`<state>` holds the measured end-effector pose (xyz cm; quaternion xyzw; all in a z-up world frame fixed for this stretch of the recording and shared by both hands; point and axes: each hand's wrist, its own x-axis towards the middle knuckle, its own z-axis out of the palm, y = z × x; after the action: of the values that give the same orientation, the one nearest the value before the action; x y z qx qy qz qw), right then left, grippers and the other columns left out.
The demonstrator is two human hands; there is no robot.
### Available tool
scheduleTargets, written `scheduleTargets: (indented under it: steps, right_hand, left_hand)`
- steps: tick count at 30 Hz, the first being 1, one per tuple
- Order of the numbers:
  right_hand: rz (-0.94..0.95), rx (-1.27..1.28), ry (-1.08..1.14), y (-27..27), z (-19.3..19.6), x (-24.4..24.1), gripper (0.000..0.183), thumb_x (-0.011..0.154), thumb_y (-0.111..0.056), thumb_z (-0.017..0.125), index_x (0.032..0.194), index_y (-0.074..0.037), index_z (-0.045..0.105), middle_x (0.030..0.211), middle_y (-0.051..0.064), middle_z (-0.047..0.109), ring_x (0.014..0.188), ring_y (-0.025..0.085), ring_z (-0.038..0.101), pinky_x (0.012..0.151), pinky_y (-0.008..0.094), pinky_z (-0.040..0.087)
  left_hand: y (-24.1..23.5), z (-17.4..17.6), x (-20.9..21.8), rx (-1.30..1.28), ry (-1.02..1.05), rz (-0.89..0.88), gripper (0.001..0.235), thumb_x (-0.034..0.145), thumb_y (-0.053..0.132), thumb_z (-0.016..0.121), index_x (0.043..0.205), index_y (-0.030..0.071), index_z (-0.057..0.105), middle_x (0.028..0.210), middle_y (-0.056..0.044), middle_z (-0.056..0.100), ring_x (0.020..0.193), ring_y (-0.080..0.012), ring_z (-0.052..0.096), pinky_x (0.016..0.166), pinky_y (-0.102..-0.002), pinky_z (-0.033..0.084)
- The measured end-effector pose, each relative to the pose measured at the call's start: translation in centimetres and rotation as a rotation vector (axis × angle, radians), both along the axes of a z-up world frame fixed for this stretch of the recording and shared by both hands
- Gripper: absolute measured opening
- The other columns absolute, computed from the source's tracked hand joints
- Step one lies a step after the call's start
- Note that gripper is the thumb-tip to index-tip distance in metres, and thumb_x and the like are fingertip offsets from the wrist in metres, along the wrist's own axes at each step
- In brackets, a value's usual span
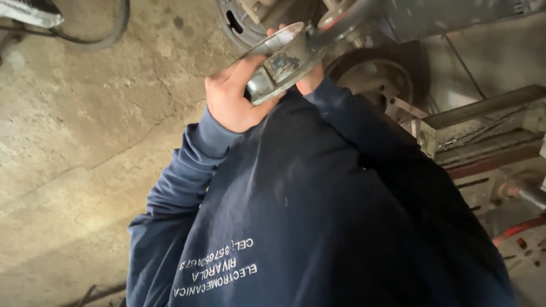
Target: Attempting to fit a metal hub or flange onto a rotating shaft of a machine.
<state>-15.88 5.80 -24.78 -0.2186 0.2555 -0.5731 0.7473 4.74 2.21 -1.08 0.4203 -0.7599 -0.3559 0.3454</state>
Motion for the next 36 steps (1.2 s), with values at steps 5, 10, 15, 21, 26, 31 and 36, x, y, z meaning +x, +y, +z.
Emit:
scheduleTargets:
  steps: [5,10,15,21,26,31,36]
  right_hand:
    - [-0.049,-0.017,-0.106,0.8,-0.1,-0.1,0.043,0.116,-0.028,0.052,0.153,-0.008,0.047,0.159,0.013,0.05,0.152,0.028,0.047,0.131,0.046,0.039]
    - [-0.034,0.078,-0.149,1.7,-0.7,-0.5,0.043,0.114,-0.03,0.054,0.151,-0.009,0.048,0.159,0.014,0.051,0.15,0.028,0.047,0.131,0.044,0.038]
    - [0.035,0.031,0.029,1.9,-0.1,-0.8,0.047,0.112,-0.029,0.056,0.154,-0.01,0.044,0.159,0.012,0.049,0.147,0.028,0.049,0.126,0.045,0.041]
    - [-0.076,0.059,-0.069,2.6,-2.0,-0.8,0.042,0.115,-0.023,0.058,0.15,-0.002,0.049,0.154,0.019,0.054,0.147,0.033,0.053,0.128,0.05,0.045]
    - [-0.062,-0.032,0.07,3.4,-0.2,-0.7,0.042,0.11,-0.019,0.063,0.147,-0.006,0.047,0.15,0.014,0.055,0.145,0.03,0.054,0.124,0.048,0.046]
    - [-0.051,-0.05,0.191,3.2,2.6,-0.4,0.044,0.105,-0.019,0.068,0.143,-0.006,0.049,0.144,0.013,0.061,0.136,0.026,0.058,0.117,0.044,0.05]
    - [-0.004,0.136,0.137,4.2,-0.2,-0.7,0.038,0.113,-0.022,0.058,0.145,-0.004,0.054,0.138,0.01,0.064,0.129,0.023,0.062,0.11,0.039,0.053]
  left_hand:
    - [0.4,0.3,-0.3,-0.018,-0.014,-0.022,0.05,0.082,0.017,0.09,0.123,0.003,0.066,0.102,-0.015,0.073,0.091,-0.0339,0.074,0.079,-0.039,0.06]
    - [0.8,0.3,-0.4,-0.004,-0.015,-0.047,0.051,0.08,0.018,0.091,0.122,0.002,0.066,0.1,-0.015,0.072,0.09,-0.0343,0.074,0.078,-0.04,0.059]
    - [1.2,0.1,-0.6,0.001,-0.013,-0.009,0.051,0.08,0.019,0.09,0.122,0.003,0.065,0.102,-0.017,0.071,0.091,-0.0348,0.073,0.078,-0.04,0.059]
    - [1.0,-0.3,-1.2,0.073,-0.078,0.01,0.051,0.079,0.02,0.086,0.123,0.003,0.066,0.093,-0.015,0.071,0.085,-0.0346,0.073,0.073,-0.041,0.059]
    - [1.2,-0.7,-2.2,0.066,-0.087,0.022,0.047,0.082,0.021,0.084,0.123,0.006,0.066,0.096,-0.014,0.073,0.086,-0.0341,0.073,0.074,-0.041,0.059]
    - [0.8,-1.0,-2.9,0.073,-0.124,0.02,0.047,0.081,0.023,0.083,0.122,0.007,0.067,0.095,-0.014,0.073,0.083,-0.0348,0.073,0.073,-0.041,0.059]
    - [0.5,-1.3,-3.8,0.038,-0.142,0.024,0.045,0.084,0.027,0.084,0.12,0.008,0.066,0.096,-0.014,0.074,0.085,-0.0349,0.073,0.071,-0.042,0.058]
